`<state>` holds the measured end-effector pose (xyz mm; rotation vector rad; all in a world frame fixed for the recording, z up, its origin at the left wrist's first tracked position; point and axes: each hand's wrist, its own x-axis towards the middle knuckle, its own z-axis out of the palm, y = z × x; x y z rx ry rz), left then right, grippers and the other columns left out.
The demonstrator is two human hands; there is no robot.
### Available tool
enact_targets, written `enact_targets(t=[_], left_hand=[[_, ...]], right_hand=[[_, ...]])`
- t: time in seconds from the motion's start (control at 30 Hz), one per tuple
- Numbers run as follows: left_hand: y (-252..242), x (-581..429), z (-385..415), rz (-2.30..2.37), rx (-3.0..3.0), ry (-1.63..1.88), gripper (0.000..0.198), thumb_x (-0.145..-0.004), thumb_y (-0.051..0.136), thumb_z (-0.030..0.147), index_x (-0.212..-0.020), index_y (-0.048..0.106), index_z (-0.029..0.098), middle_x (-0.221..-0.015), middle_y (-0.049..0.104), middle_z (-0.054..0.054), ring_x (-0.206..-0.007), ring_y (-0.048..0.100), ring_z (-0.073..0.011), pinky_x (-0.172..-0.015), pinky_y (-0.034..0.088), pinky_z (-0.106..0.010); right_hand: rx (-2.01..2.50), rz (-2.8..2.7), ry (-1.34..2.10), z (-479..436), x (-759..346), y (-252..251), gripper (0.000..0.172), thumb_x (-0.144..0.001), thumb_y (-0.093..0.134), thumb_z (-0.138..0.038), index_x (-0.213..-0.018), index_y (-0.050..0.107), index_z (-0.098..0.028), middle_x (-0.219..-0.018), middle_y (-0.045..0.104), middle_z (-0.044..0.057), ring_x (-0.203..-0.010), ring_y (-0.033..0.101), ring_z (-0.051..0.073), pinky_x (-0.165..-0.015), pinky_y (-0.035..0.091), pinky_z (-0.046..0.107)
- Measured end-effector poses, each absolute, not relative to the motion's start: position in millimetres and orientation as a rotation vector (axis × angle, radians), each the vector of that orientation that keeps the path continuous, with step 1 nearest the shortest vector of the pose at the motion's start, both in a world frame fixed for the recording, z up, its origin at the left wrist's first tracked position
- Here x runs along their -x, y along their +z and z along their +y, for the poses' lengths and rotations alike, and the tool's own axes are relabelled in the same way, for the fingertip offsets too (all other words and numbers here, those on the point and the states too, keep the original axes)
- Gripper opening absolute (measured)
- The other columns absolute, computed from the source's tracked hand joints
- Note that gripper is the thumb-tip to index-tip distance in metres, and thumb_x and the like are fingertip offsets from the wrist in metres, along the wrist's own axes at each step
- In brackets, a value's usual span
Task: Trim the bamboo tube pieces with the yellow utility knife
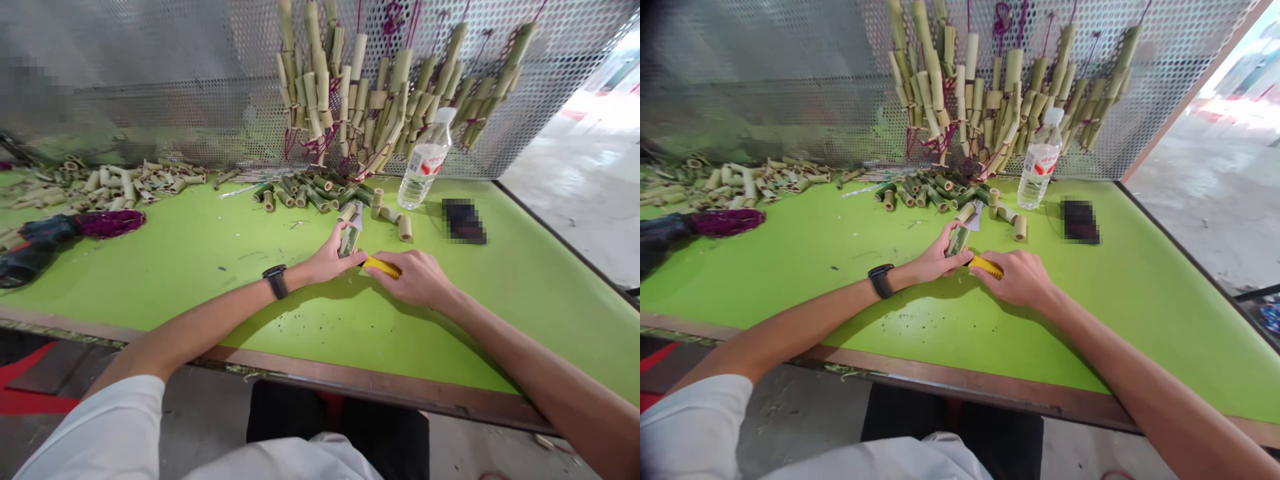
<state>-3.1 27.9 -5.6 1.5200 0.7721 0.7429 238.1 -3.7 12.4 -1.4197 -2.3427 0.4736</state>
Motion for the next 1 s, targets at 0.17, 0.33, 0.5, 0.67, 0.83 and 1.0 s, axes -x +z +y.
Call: enact_targets(t=[0.17, 0.33, 0.5, 0.67, 0.83, 1.0], left_hand=[[-4, 2, 23, 0.775, -1.521, 0.731, 0.103, -0.08, 0.099, 0.053, -0.156, 0.034, 0.027, -0.092, 0.056, 0.004, -0.067, 0.052, -0.0099, -0.064, 0.048, -0.027], [-7, 1, 31, 0.787, -1.469, 0.771, 0.123, -0.07, 0.105, 0.054, -0.159, 0.025, 0.027, -0.098, 0.057, 0.004, -0.076, 0.057, -0.012, -0.073, 0.05, -0.03], [-13, 2, 33, 0.767, -1.516, 0.805, 0.113, -0.076, 0.102, 0.054, -0.157, 0.029, 0.028, -0.1, 0.053, 0.003, -0.076, 0.053, -0.0097, -0.07, 0.045, -0.027], [-10, 1, 29, 0.756, -1.578, 0.784, 0.11, -0.08, 0.1, 0.049, -0.162, 0.029, 0.028, -0.092, 0.052, 0.005, -0.074, 0.054, -0.0117, -0.067, 0.045, -0.027], [-7, 2, 28, 0.718, -1.594, 0.754, 0.099, -0.085, 0.096, 0.051, -0.159, 0.033, 0.029, -0.091, 0.055, 0.004, -0.073, 0.054, -0.0128, -0.066, 0.044, -0.027], [-3, 0, 23, 0.79, -1.514, 0.727, 0.081, -0.097, 0.083, 0.056, -0.154, 0.035, 0.025, -0.082, 0.051, 0.006, -0.065, 0.048, -0.011, -0.061, 0.038, -0.026]], right_hand=[[1.627, -2.073, 0.313, 7, -255, 18, 0.066, -0.105, 0.046, -0.073, -0.113, 0.083, -0.019, -0.063, 0.067, 0.005, -0.047, 0.047, 0.016, -0.05, 0.031, 0.032], [1.5, -2.259, 0.393, 3, -250, 19, 0.056, -0.105, 0.049, -0.067, -0.102, 0.082, -0.021, -0.065, 0.069, 0.005, -0.052, 0.052, 0.017, -0.055, 0.034, 0.032], [1.351, -2.43, 0.607, -2, -244, 19, 0.055, -0.106, 0.046, -0.064, -0.088, 0.073, -0.02, -0.063, 0.064, 0.003, -0.051, 0.049, 0.015, -0.055, 0.034, 0.031], [1.273, -2.425, 0.692, 1, -249, 20, 0.059, -0.108, 0.046, -0.068, -0.083, 0.07, -0.021, -0.061, 0.061, 0.002, -0.051, 0.048, 0.015, -0.055, 0.033, 0.031], [1.354, -2.406, 0.707, -1, -246, 19, 0.064, -0.106, 0.047, -0.074, -0.091, 0.077, -0.02, -0.063, 0.064, 0.003, -0.052, 0.048, 0.015, -0.056, 0.032, 0.032], [1.534, -2.282, 0.484, 2, -247, 22, 0.062, -0.106, 0.046, -0.07, -0.103, 0.082, -0.02, -0.066, 0.068, 0.006, -0.052, 0.05, 0.017, -0.055, 0.033, 0.033]])
